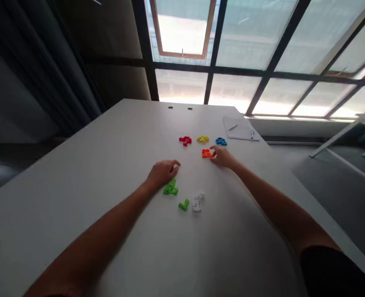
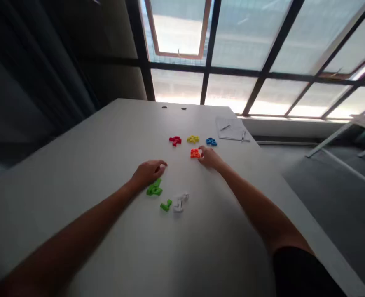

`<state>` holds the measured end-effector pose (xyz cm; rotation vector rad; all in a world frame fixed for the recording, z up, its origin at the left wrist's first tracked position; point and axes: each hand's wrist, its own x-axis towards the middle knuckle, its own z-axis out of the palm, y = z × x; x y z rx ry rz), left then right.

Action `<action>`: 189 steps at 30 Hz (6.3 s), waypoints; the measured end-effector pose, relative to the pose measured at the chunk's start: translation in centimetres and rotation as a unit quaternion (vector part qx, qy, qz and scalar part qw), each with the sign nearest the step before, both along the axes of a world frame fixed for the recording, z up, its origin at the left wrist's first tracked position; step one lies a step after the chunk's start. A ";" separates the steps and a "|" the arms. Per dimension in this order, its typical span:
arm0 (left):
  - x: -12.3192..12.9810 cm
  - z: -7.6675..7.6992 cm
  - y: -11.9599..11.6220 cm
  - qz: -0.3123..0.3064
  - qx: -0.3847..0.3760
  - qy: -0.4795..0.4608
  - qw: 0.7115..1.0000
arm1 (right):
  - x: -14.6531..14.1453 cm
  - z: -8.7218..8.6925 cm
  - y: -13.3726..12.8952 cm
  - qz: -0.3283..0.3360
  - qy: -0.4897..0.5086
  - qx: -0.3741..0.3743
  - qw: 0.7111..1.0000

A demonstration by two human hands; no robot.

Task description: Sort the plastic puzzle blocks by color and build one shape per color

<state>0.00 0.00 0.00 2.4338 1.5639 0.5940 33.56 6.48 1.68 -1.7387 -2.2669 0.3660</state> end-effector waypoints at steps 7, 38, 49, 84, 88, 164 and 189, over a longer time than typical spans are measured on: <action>0.0 0.0 0.0 -0.009 0.005 0.007 1.000 | 0.4 0.2 0.4 0.019 0.014 -0.007 1.000; 0.3 0.3 -0.2 -0.014 0.014 0.018 1.000 | -0.2 1.9 2.4 0.106 -0.077 -0.032 0.991; 0.3 0.4 -0.2 -0.011 0.013 0.023 1.000 | -0.7 1.4 1.1 0.160 -0.118 0.007 0.980; 0.3 0.6 -0.2 -0.008 0.005 0.021 1.000 | 1.5 0.4 -2.1 0.050 -0.072 0.036 0.996; 0.2 0.5 -0.2 -0.010 0.010 0.020 1.000 | 1.1 0.2 -2.1 0.062 -0.068 0.039 0.995; 0.1 0.4 -0.2 -0.007 0.010 0.020 1.000 | -1.9 0.7 -9.7 0.335 0.117 0.104 0.929; 0.0 0.4 -0.2 -0.010 -0.003 0.009 1.000 | 7.5 1.1 -4.6 0.150 0.019 -0.014 0.988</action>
